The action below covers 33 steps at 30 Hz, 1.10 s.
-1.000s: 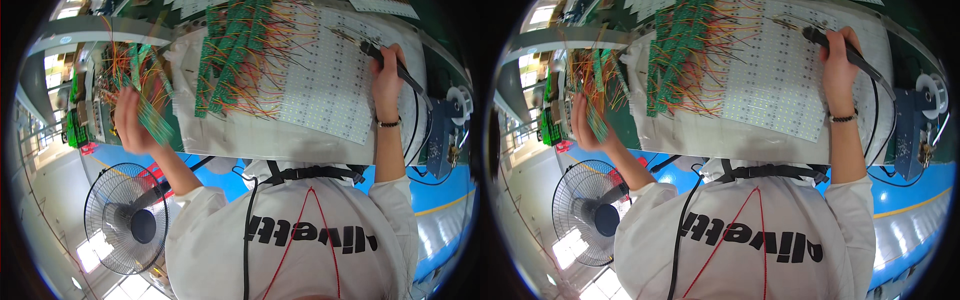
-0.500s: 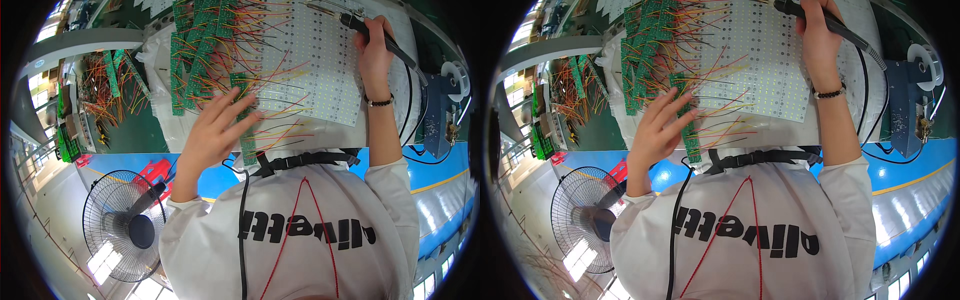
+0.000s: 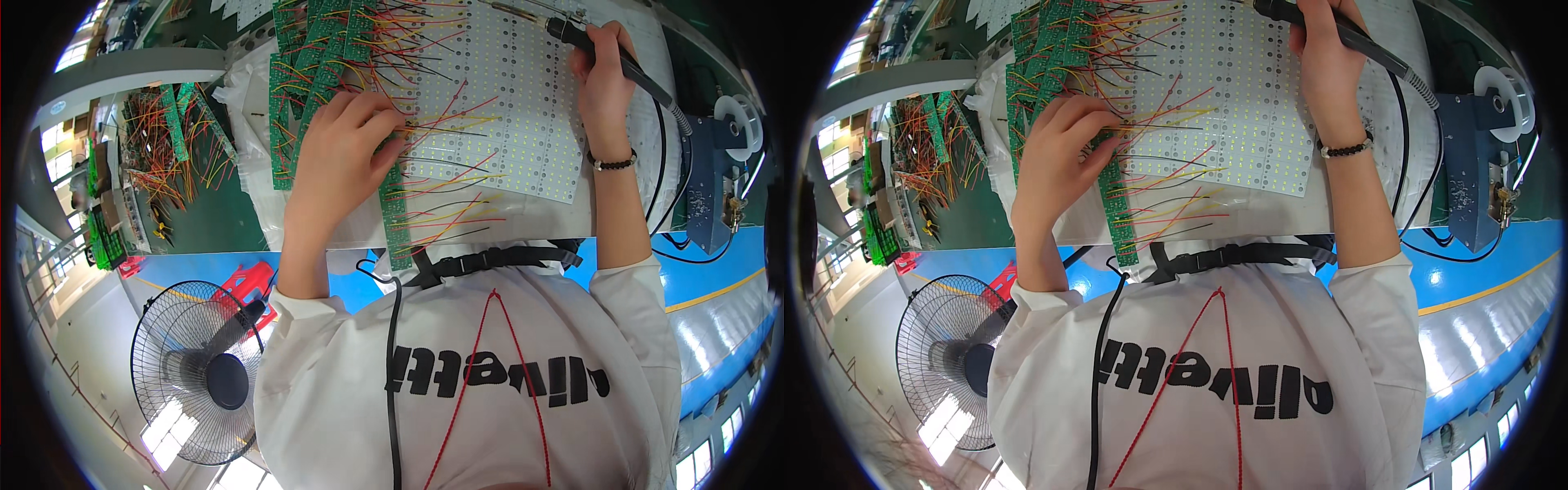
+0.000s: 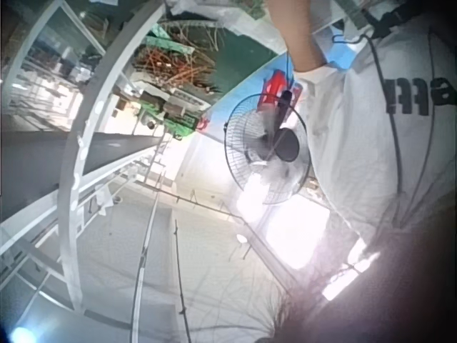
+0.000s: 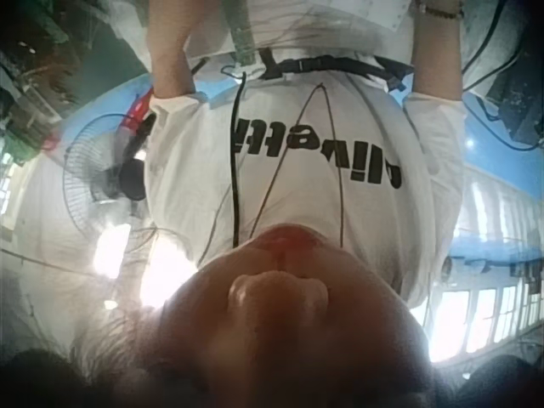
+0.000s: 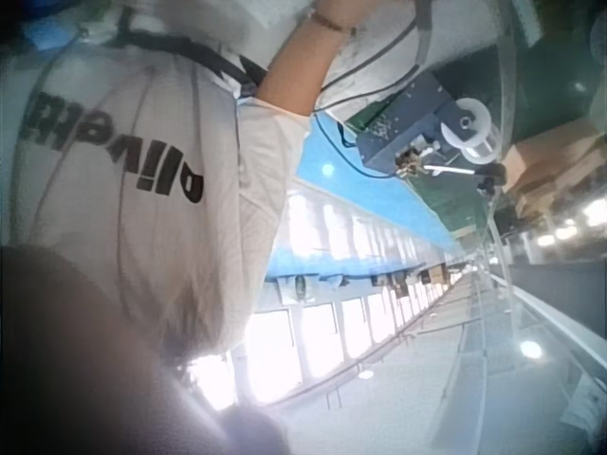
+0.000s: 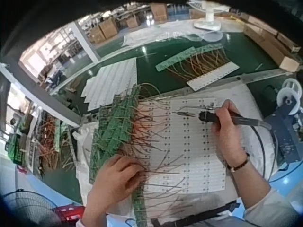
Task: Soldering electrical wires onto an LED light panel array.
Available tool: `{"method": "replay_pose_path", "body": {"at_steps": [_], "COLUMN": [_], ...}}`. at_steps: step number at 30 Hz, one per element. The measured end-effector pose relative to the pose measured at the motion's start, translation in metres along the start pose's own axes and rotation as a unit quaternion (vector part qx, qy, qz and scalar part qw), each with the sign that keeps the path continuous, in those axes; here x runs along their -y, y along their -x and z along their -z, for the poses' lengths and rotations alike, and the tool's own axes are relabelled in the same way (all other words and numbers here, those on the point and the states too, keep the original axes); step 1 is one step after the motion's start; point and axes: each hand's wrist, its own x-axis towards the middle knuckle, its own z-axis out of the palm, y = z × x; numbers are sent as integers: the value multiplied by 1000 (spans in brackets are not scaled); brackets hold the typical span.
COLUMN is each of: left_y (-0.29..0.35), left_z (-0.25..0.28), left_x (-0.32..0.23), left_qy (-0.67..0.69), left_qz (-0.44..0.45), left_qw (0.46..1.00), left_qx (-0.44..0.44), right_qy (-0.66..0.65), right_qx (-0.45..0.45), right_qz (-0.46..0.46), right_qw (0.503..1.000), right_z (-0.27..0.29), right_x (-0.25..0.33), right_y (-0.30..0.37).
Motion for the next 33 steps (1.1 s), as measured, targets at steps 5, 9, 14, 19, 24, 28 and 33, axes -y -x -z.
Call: {"method": "replay_pose_path", "body": {"at_steps": [5,9,14,19,24,28,33], "left_y": [-5,-4,-6,-10,-23,-26,-23], "left_z": [0,5,11,43,47,33,22], "left_x": [10,23,22,36,61,67,57], "left_qy": [41,87,167,140,78,70,-4], "left_qz": [27,1,54,-3,30,-6,7], "left_qw": [998,995,980,990,995,997,1000], "left_qx": [33,55,91,34,52,43,13], "right_qy": [10,9,11,-4,9,7,0], "right_qx": [3,3,-8,3,8,-1,14], "right_qz": [5,6,2,9,10,9,15], "right_qw": [1000,1000,1000,1000,1000,1000,1000], "right_z": [1,-3,-1,0,0,0,1], "right_x": [-1,3,-2,-2,-1,-2,-3], "right_y": [-1,1,1,1,0,0,-1]}}
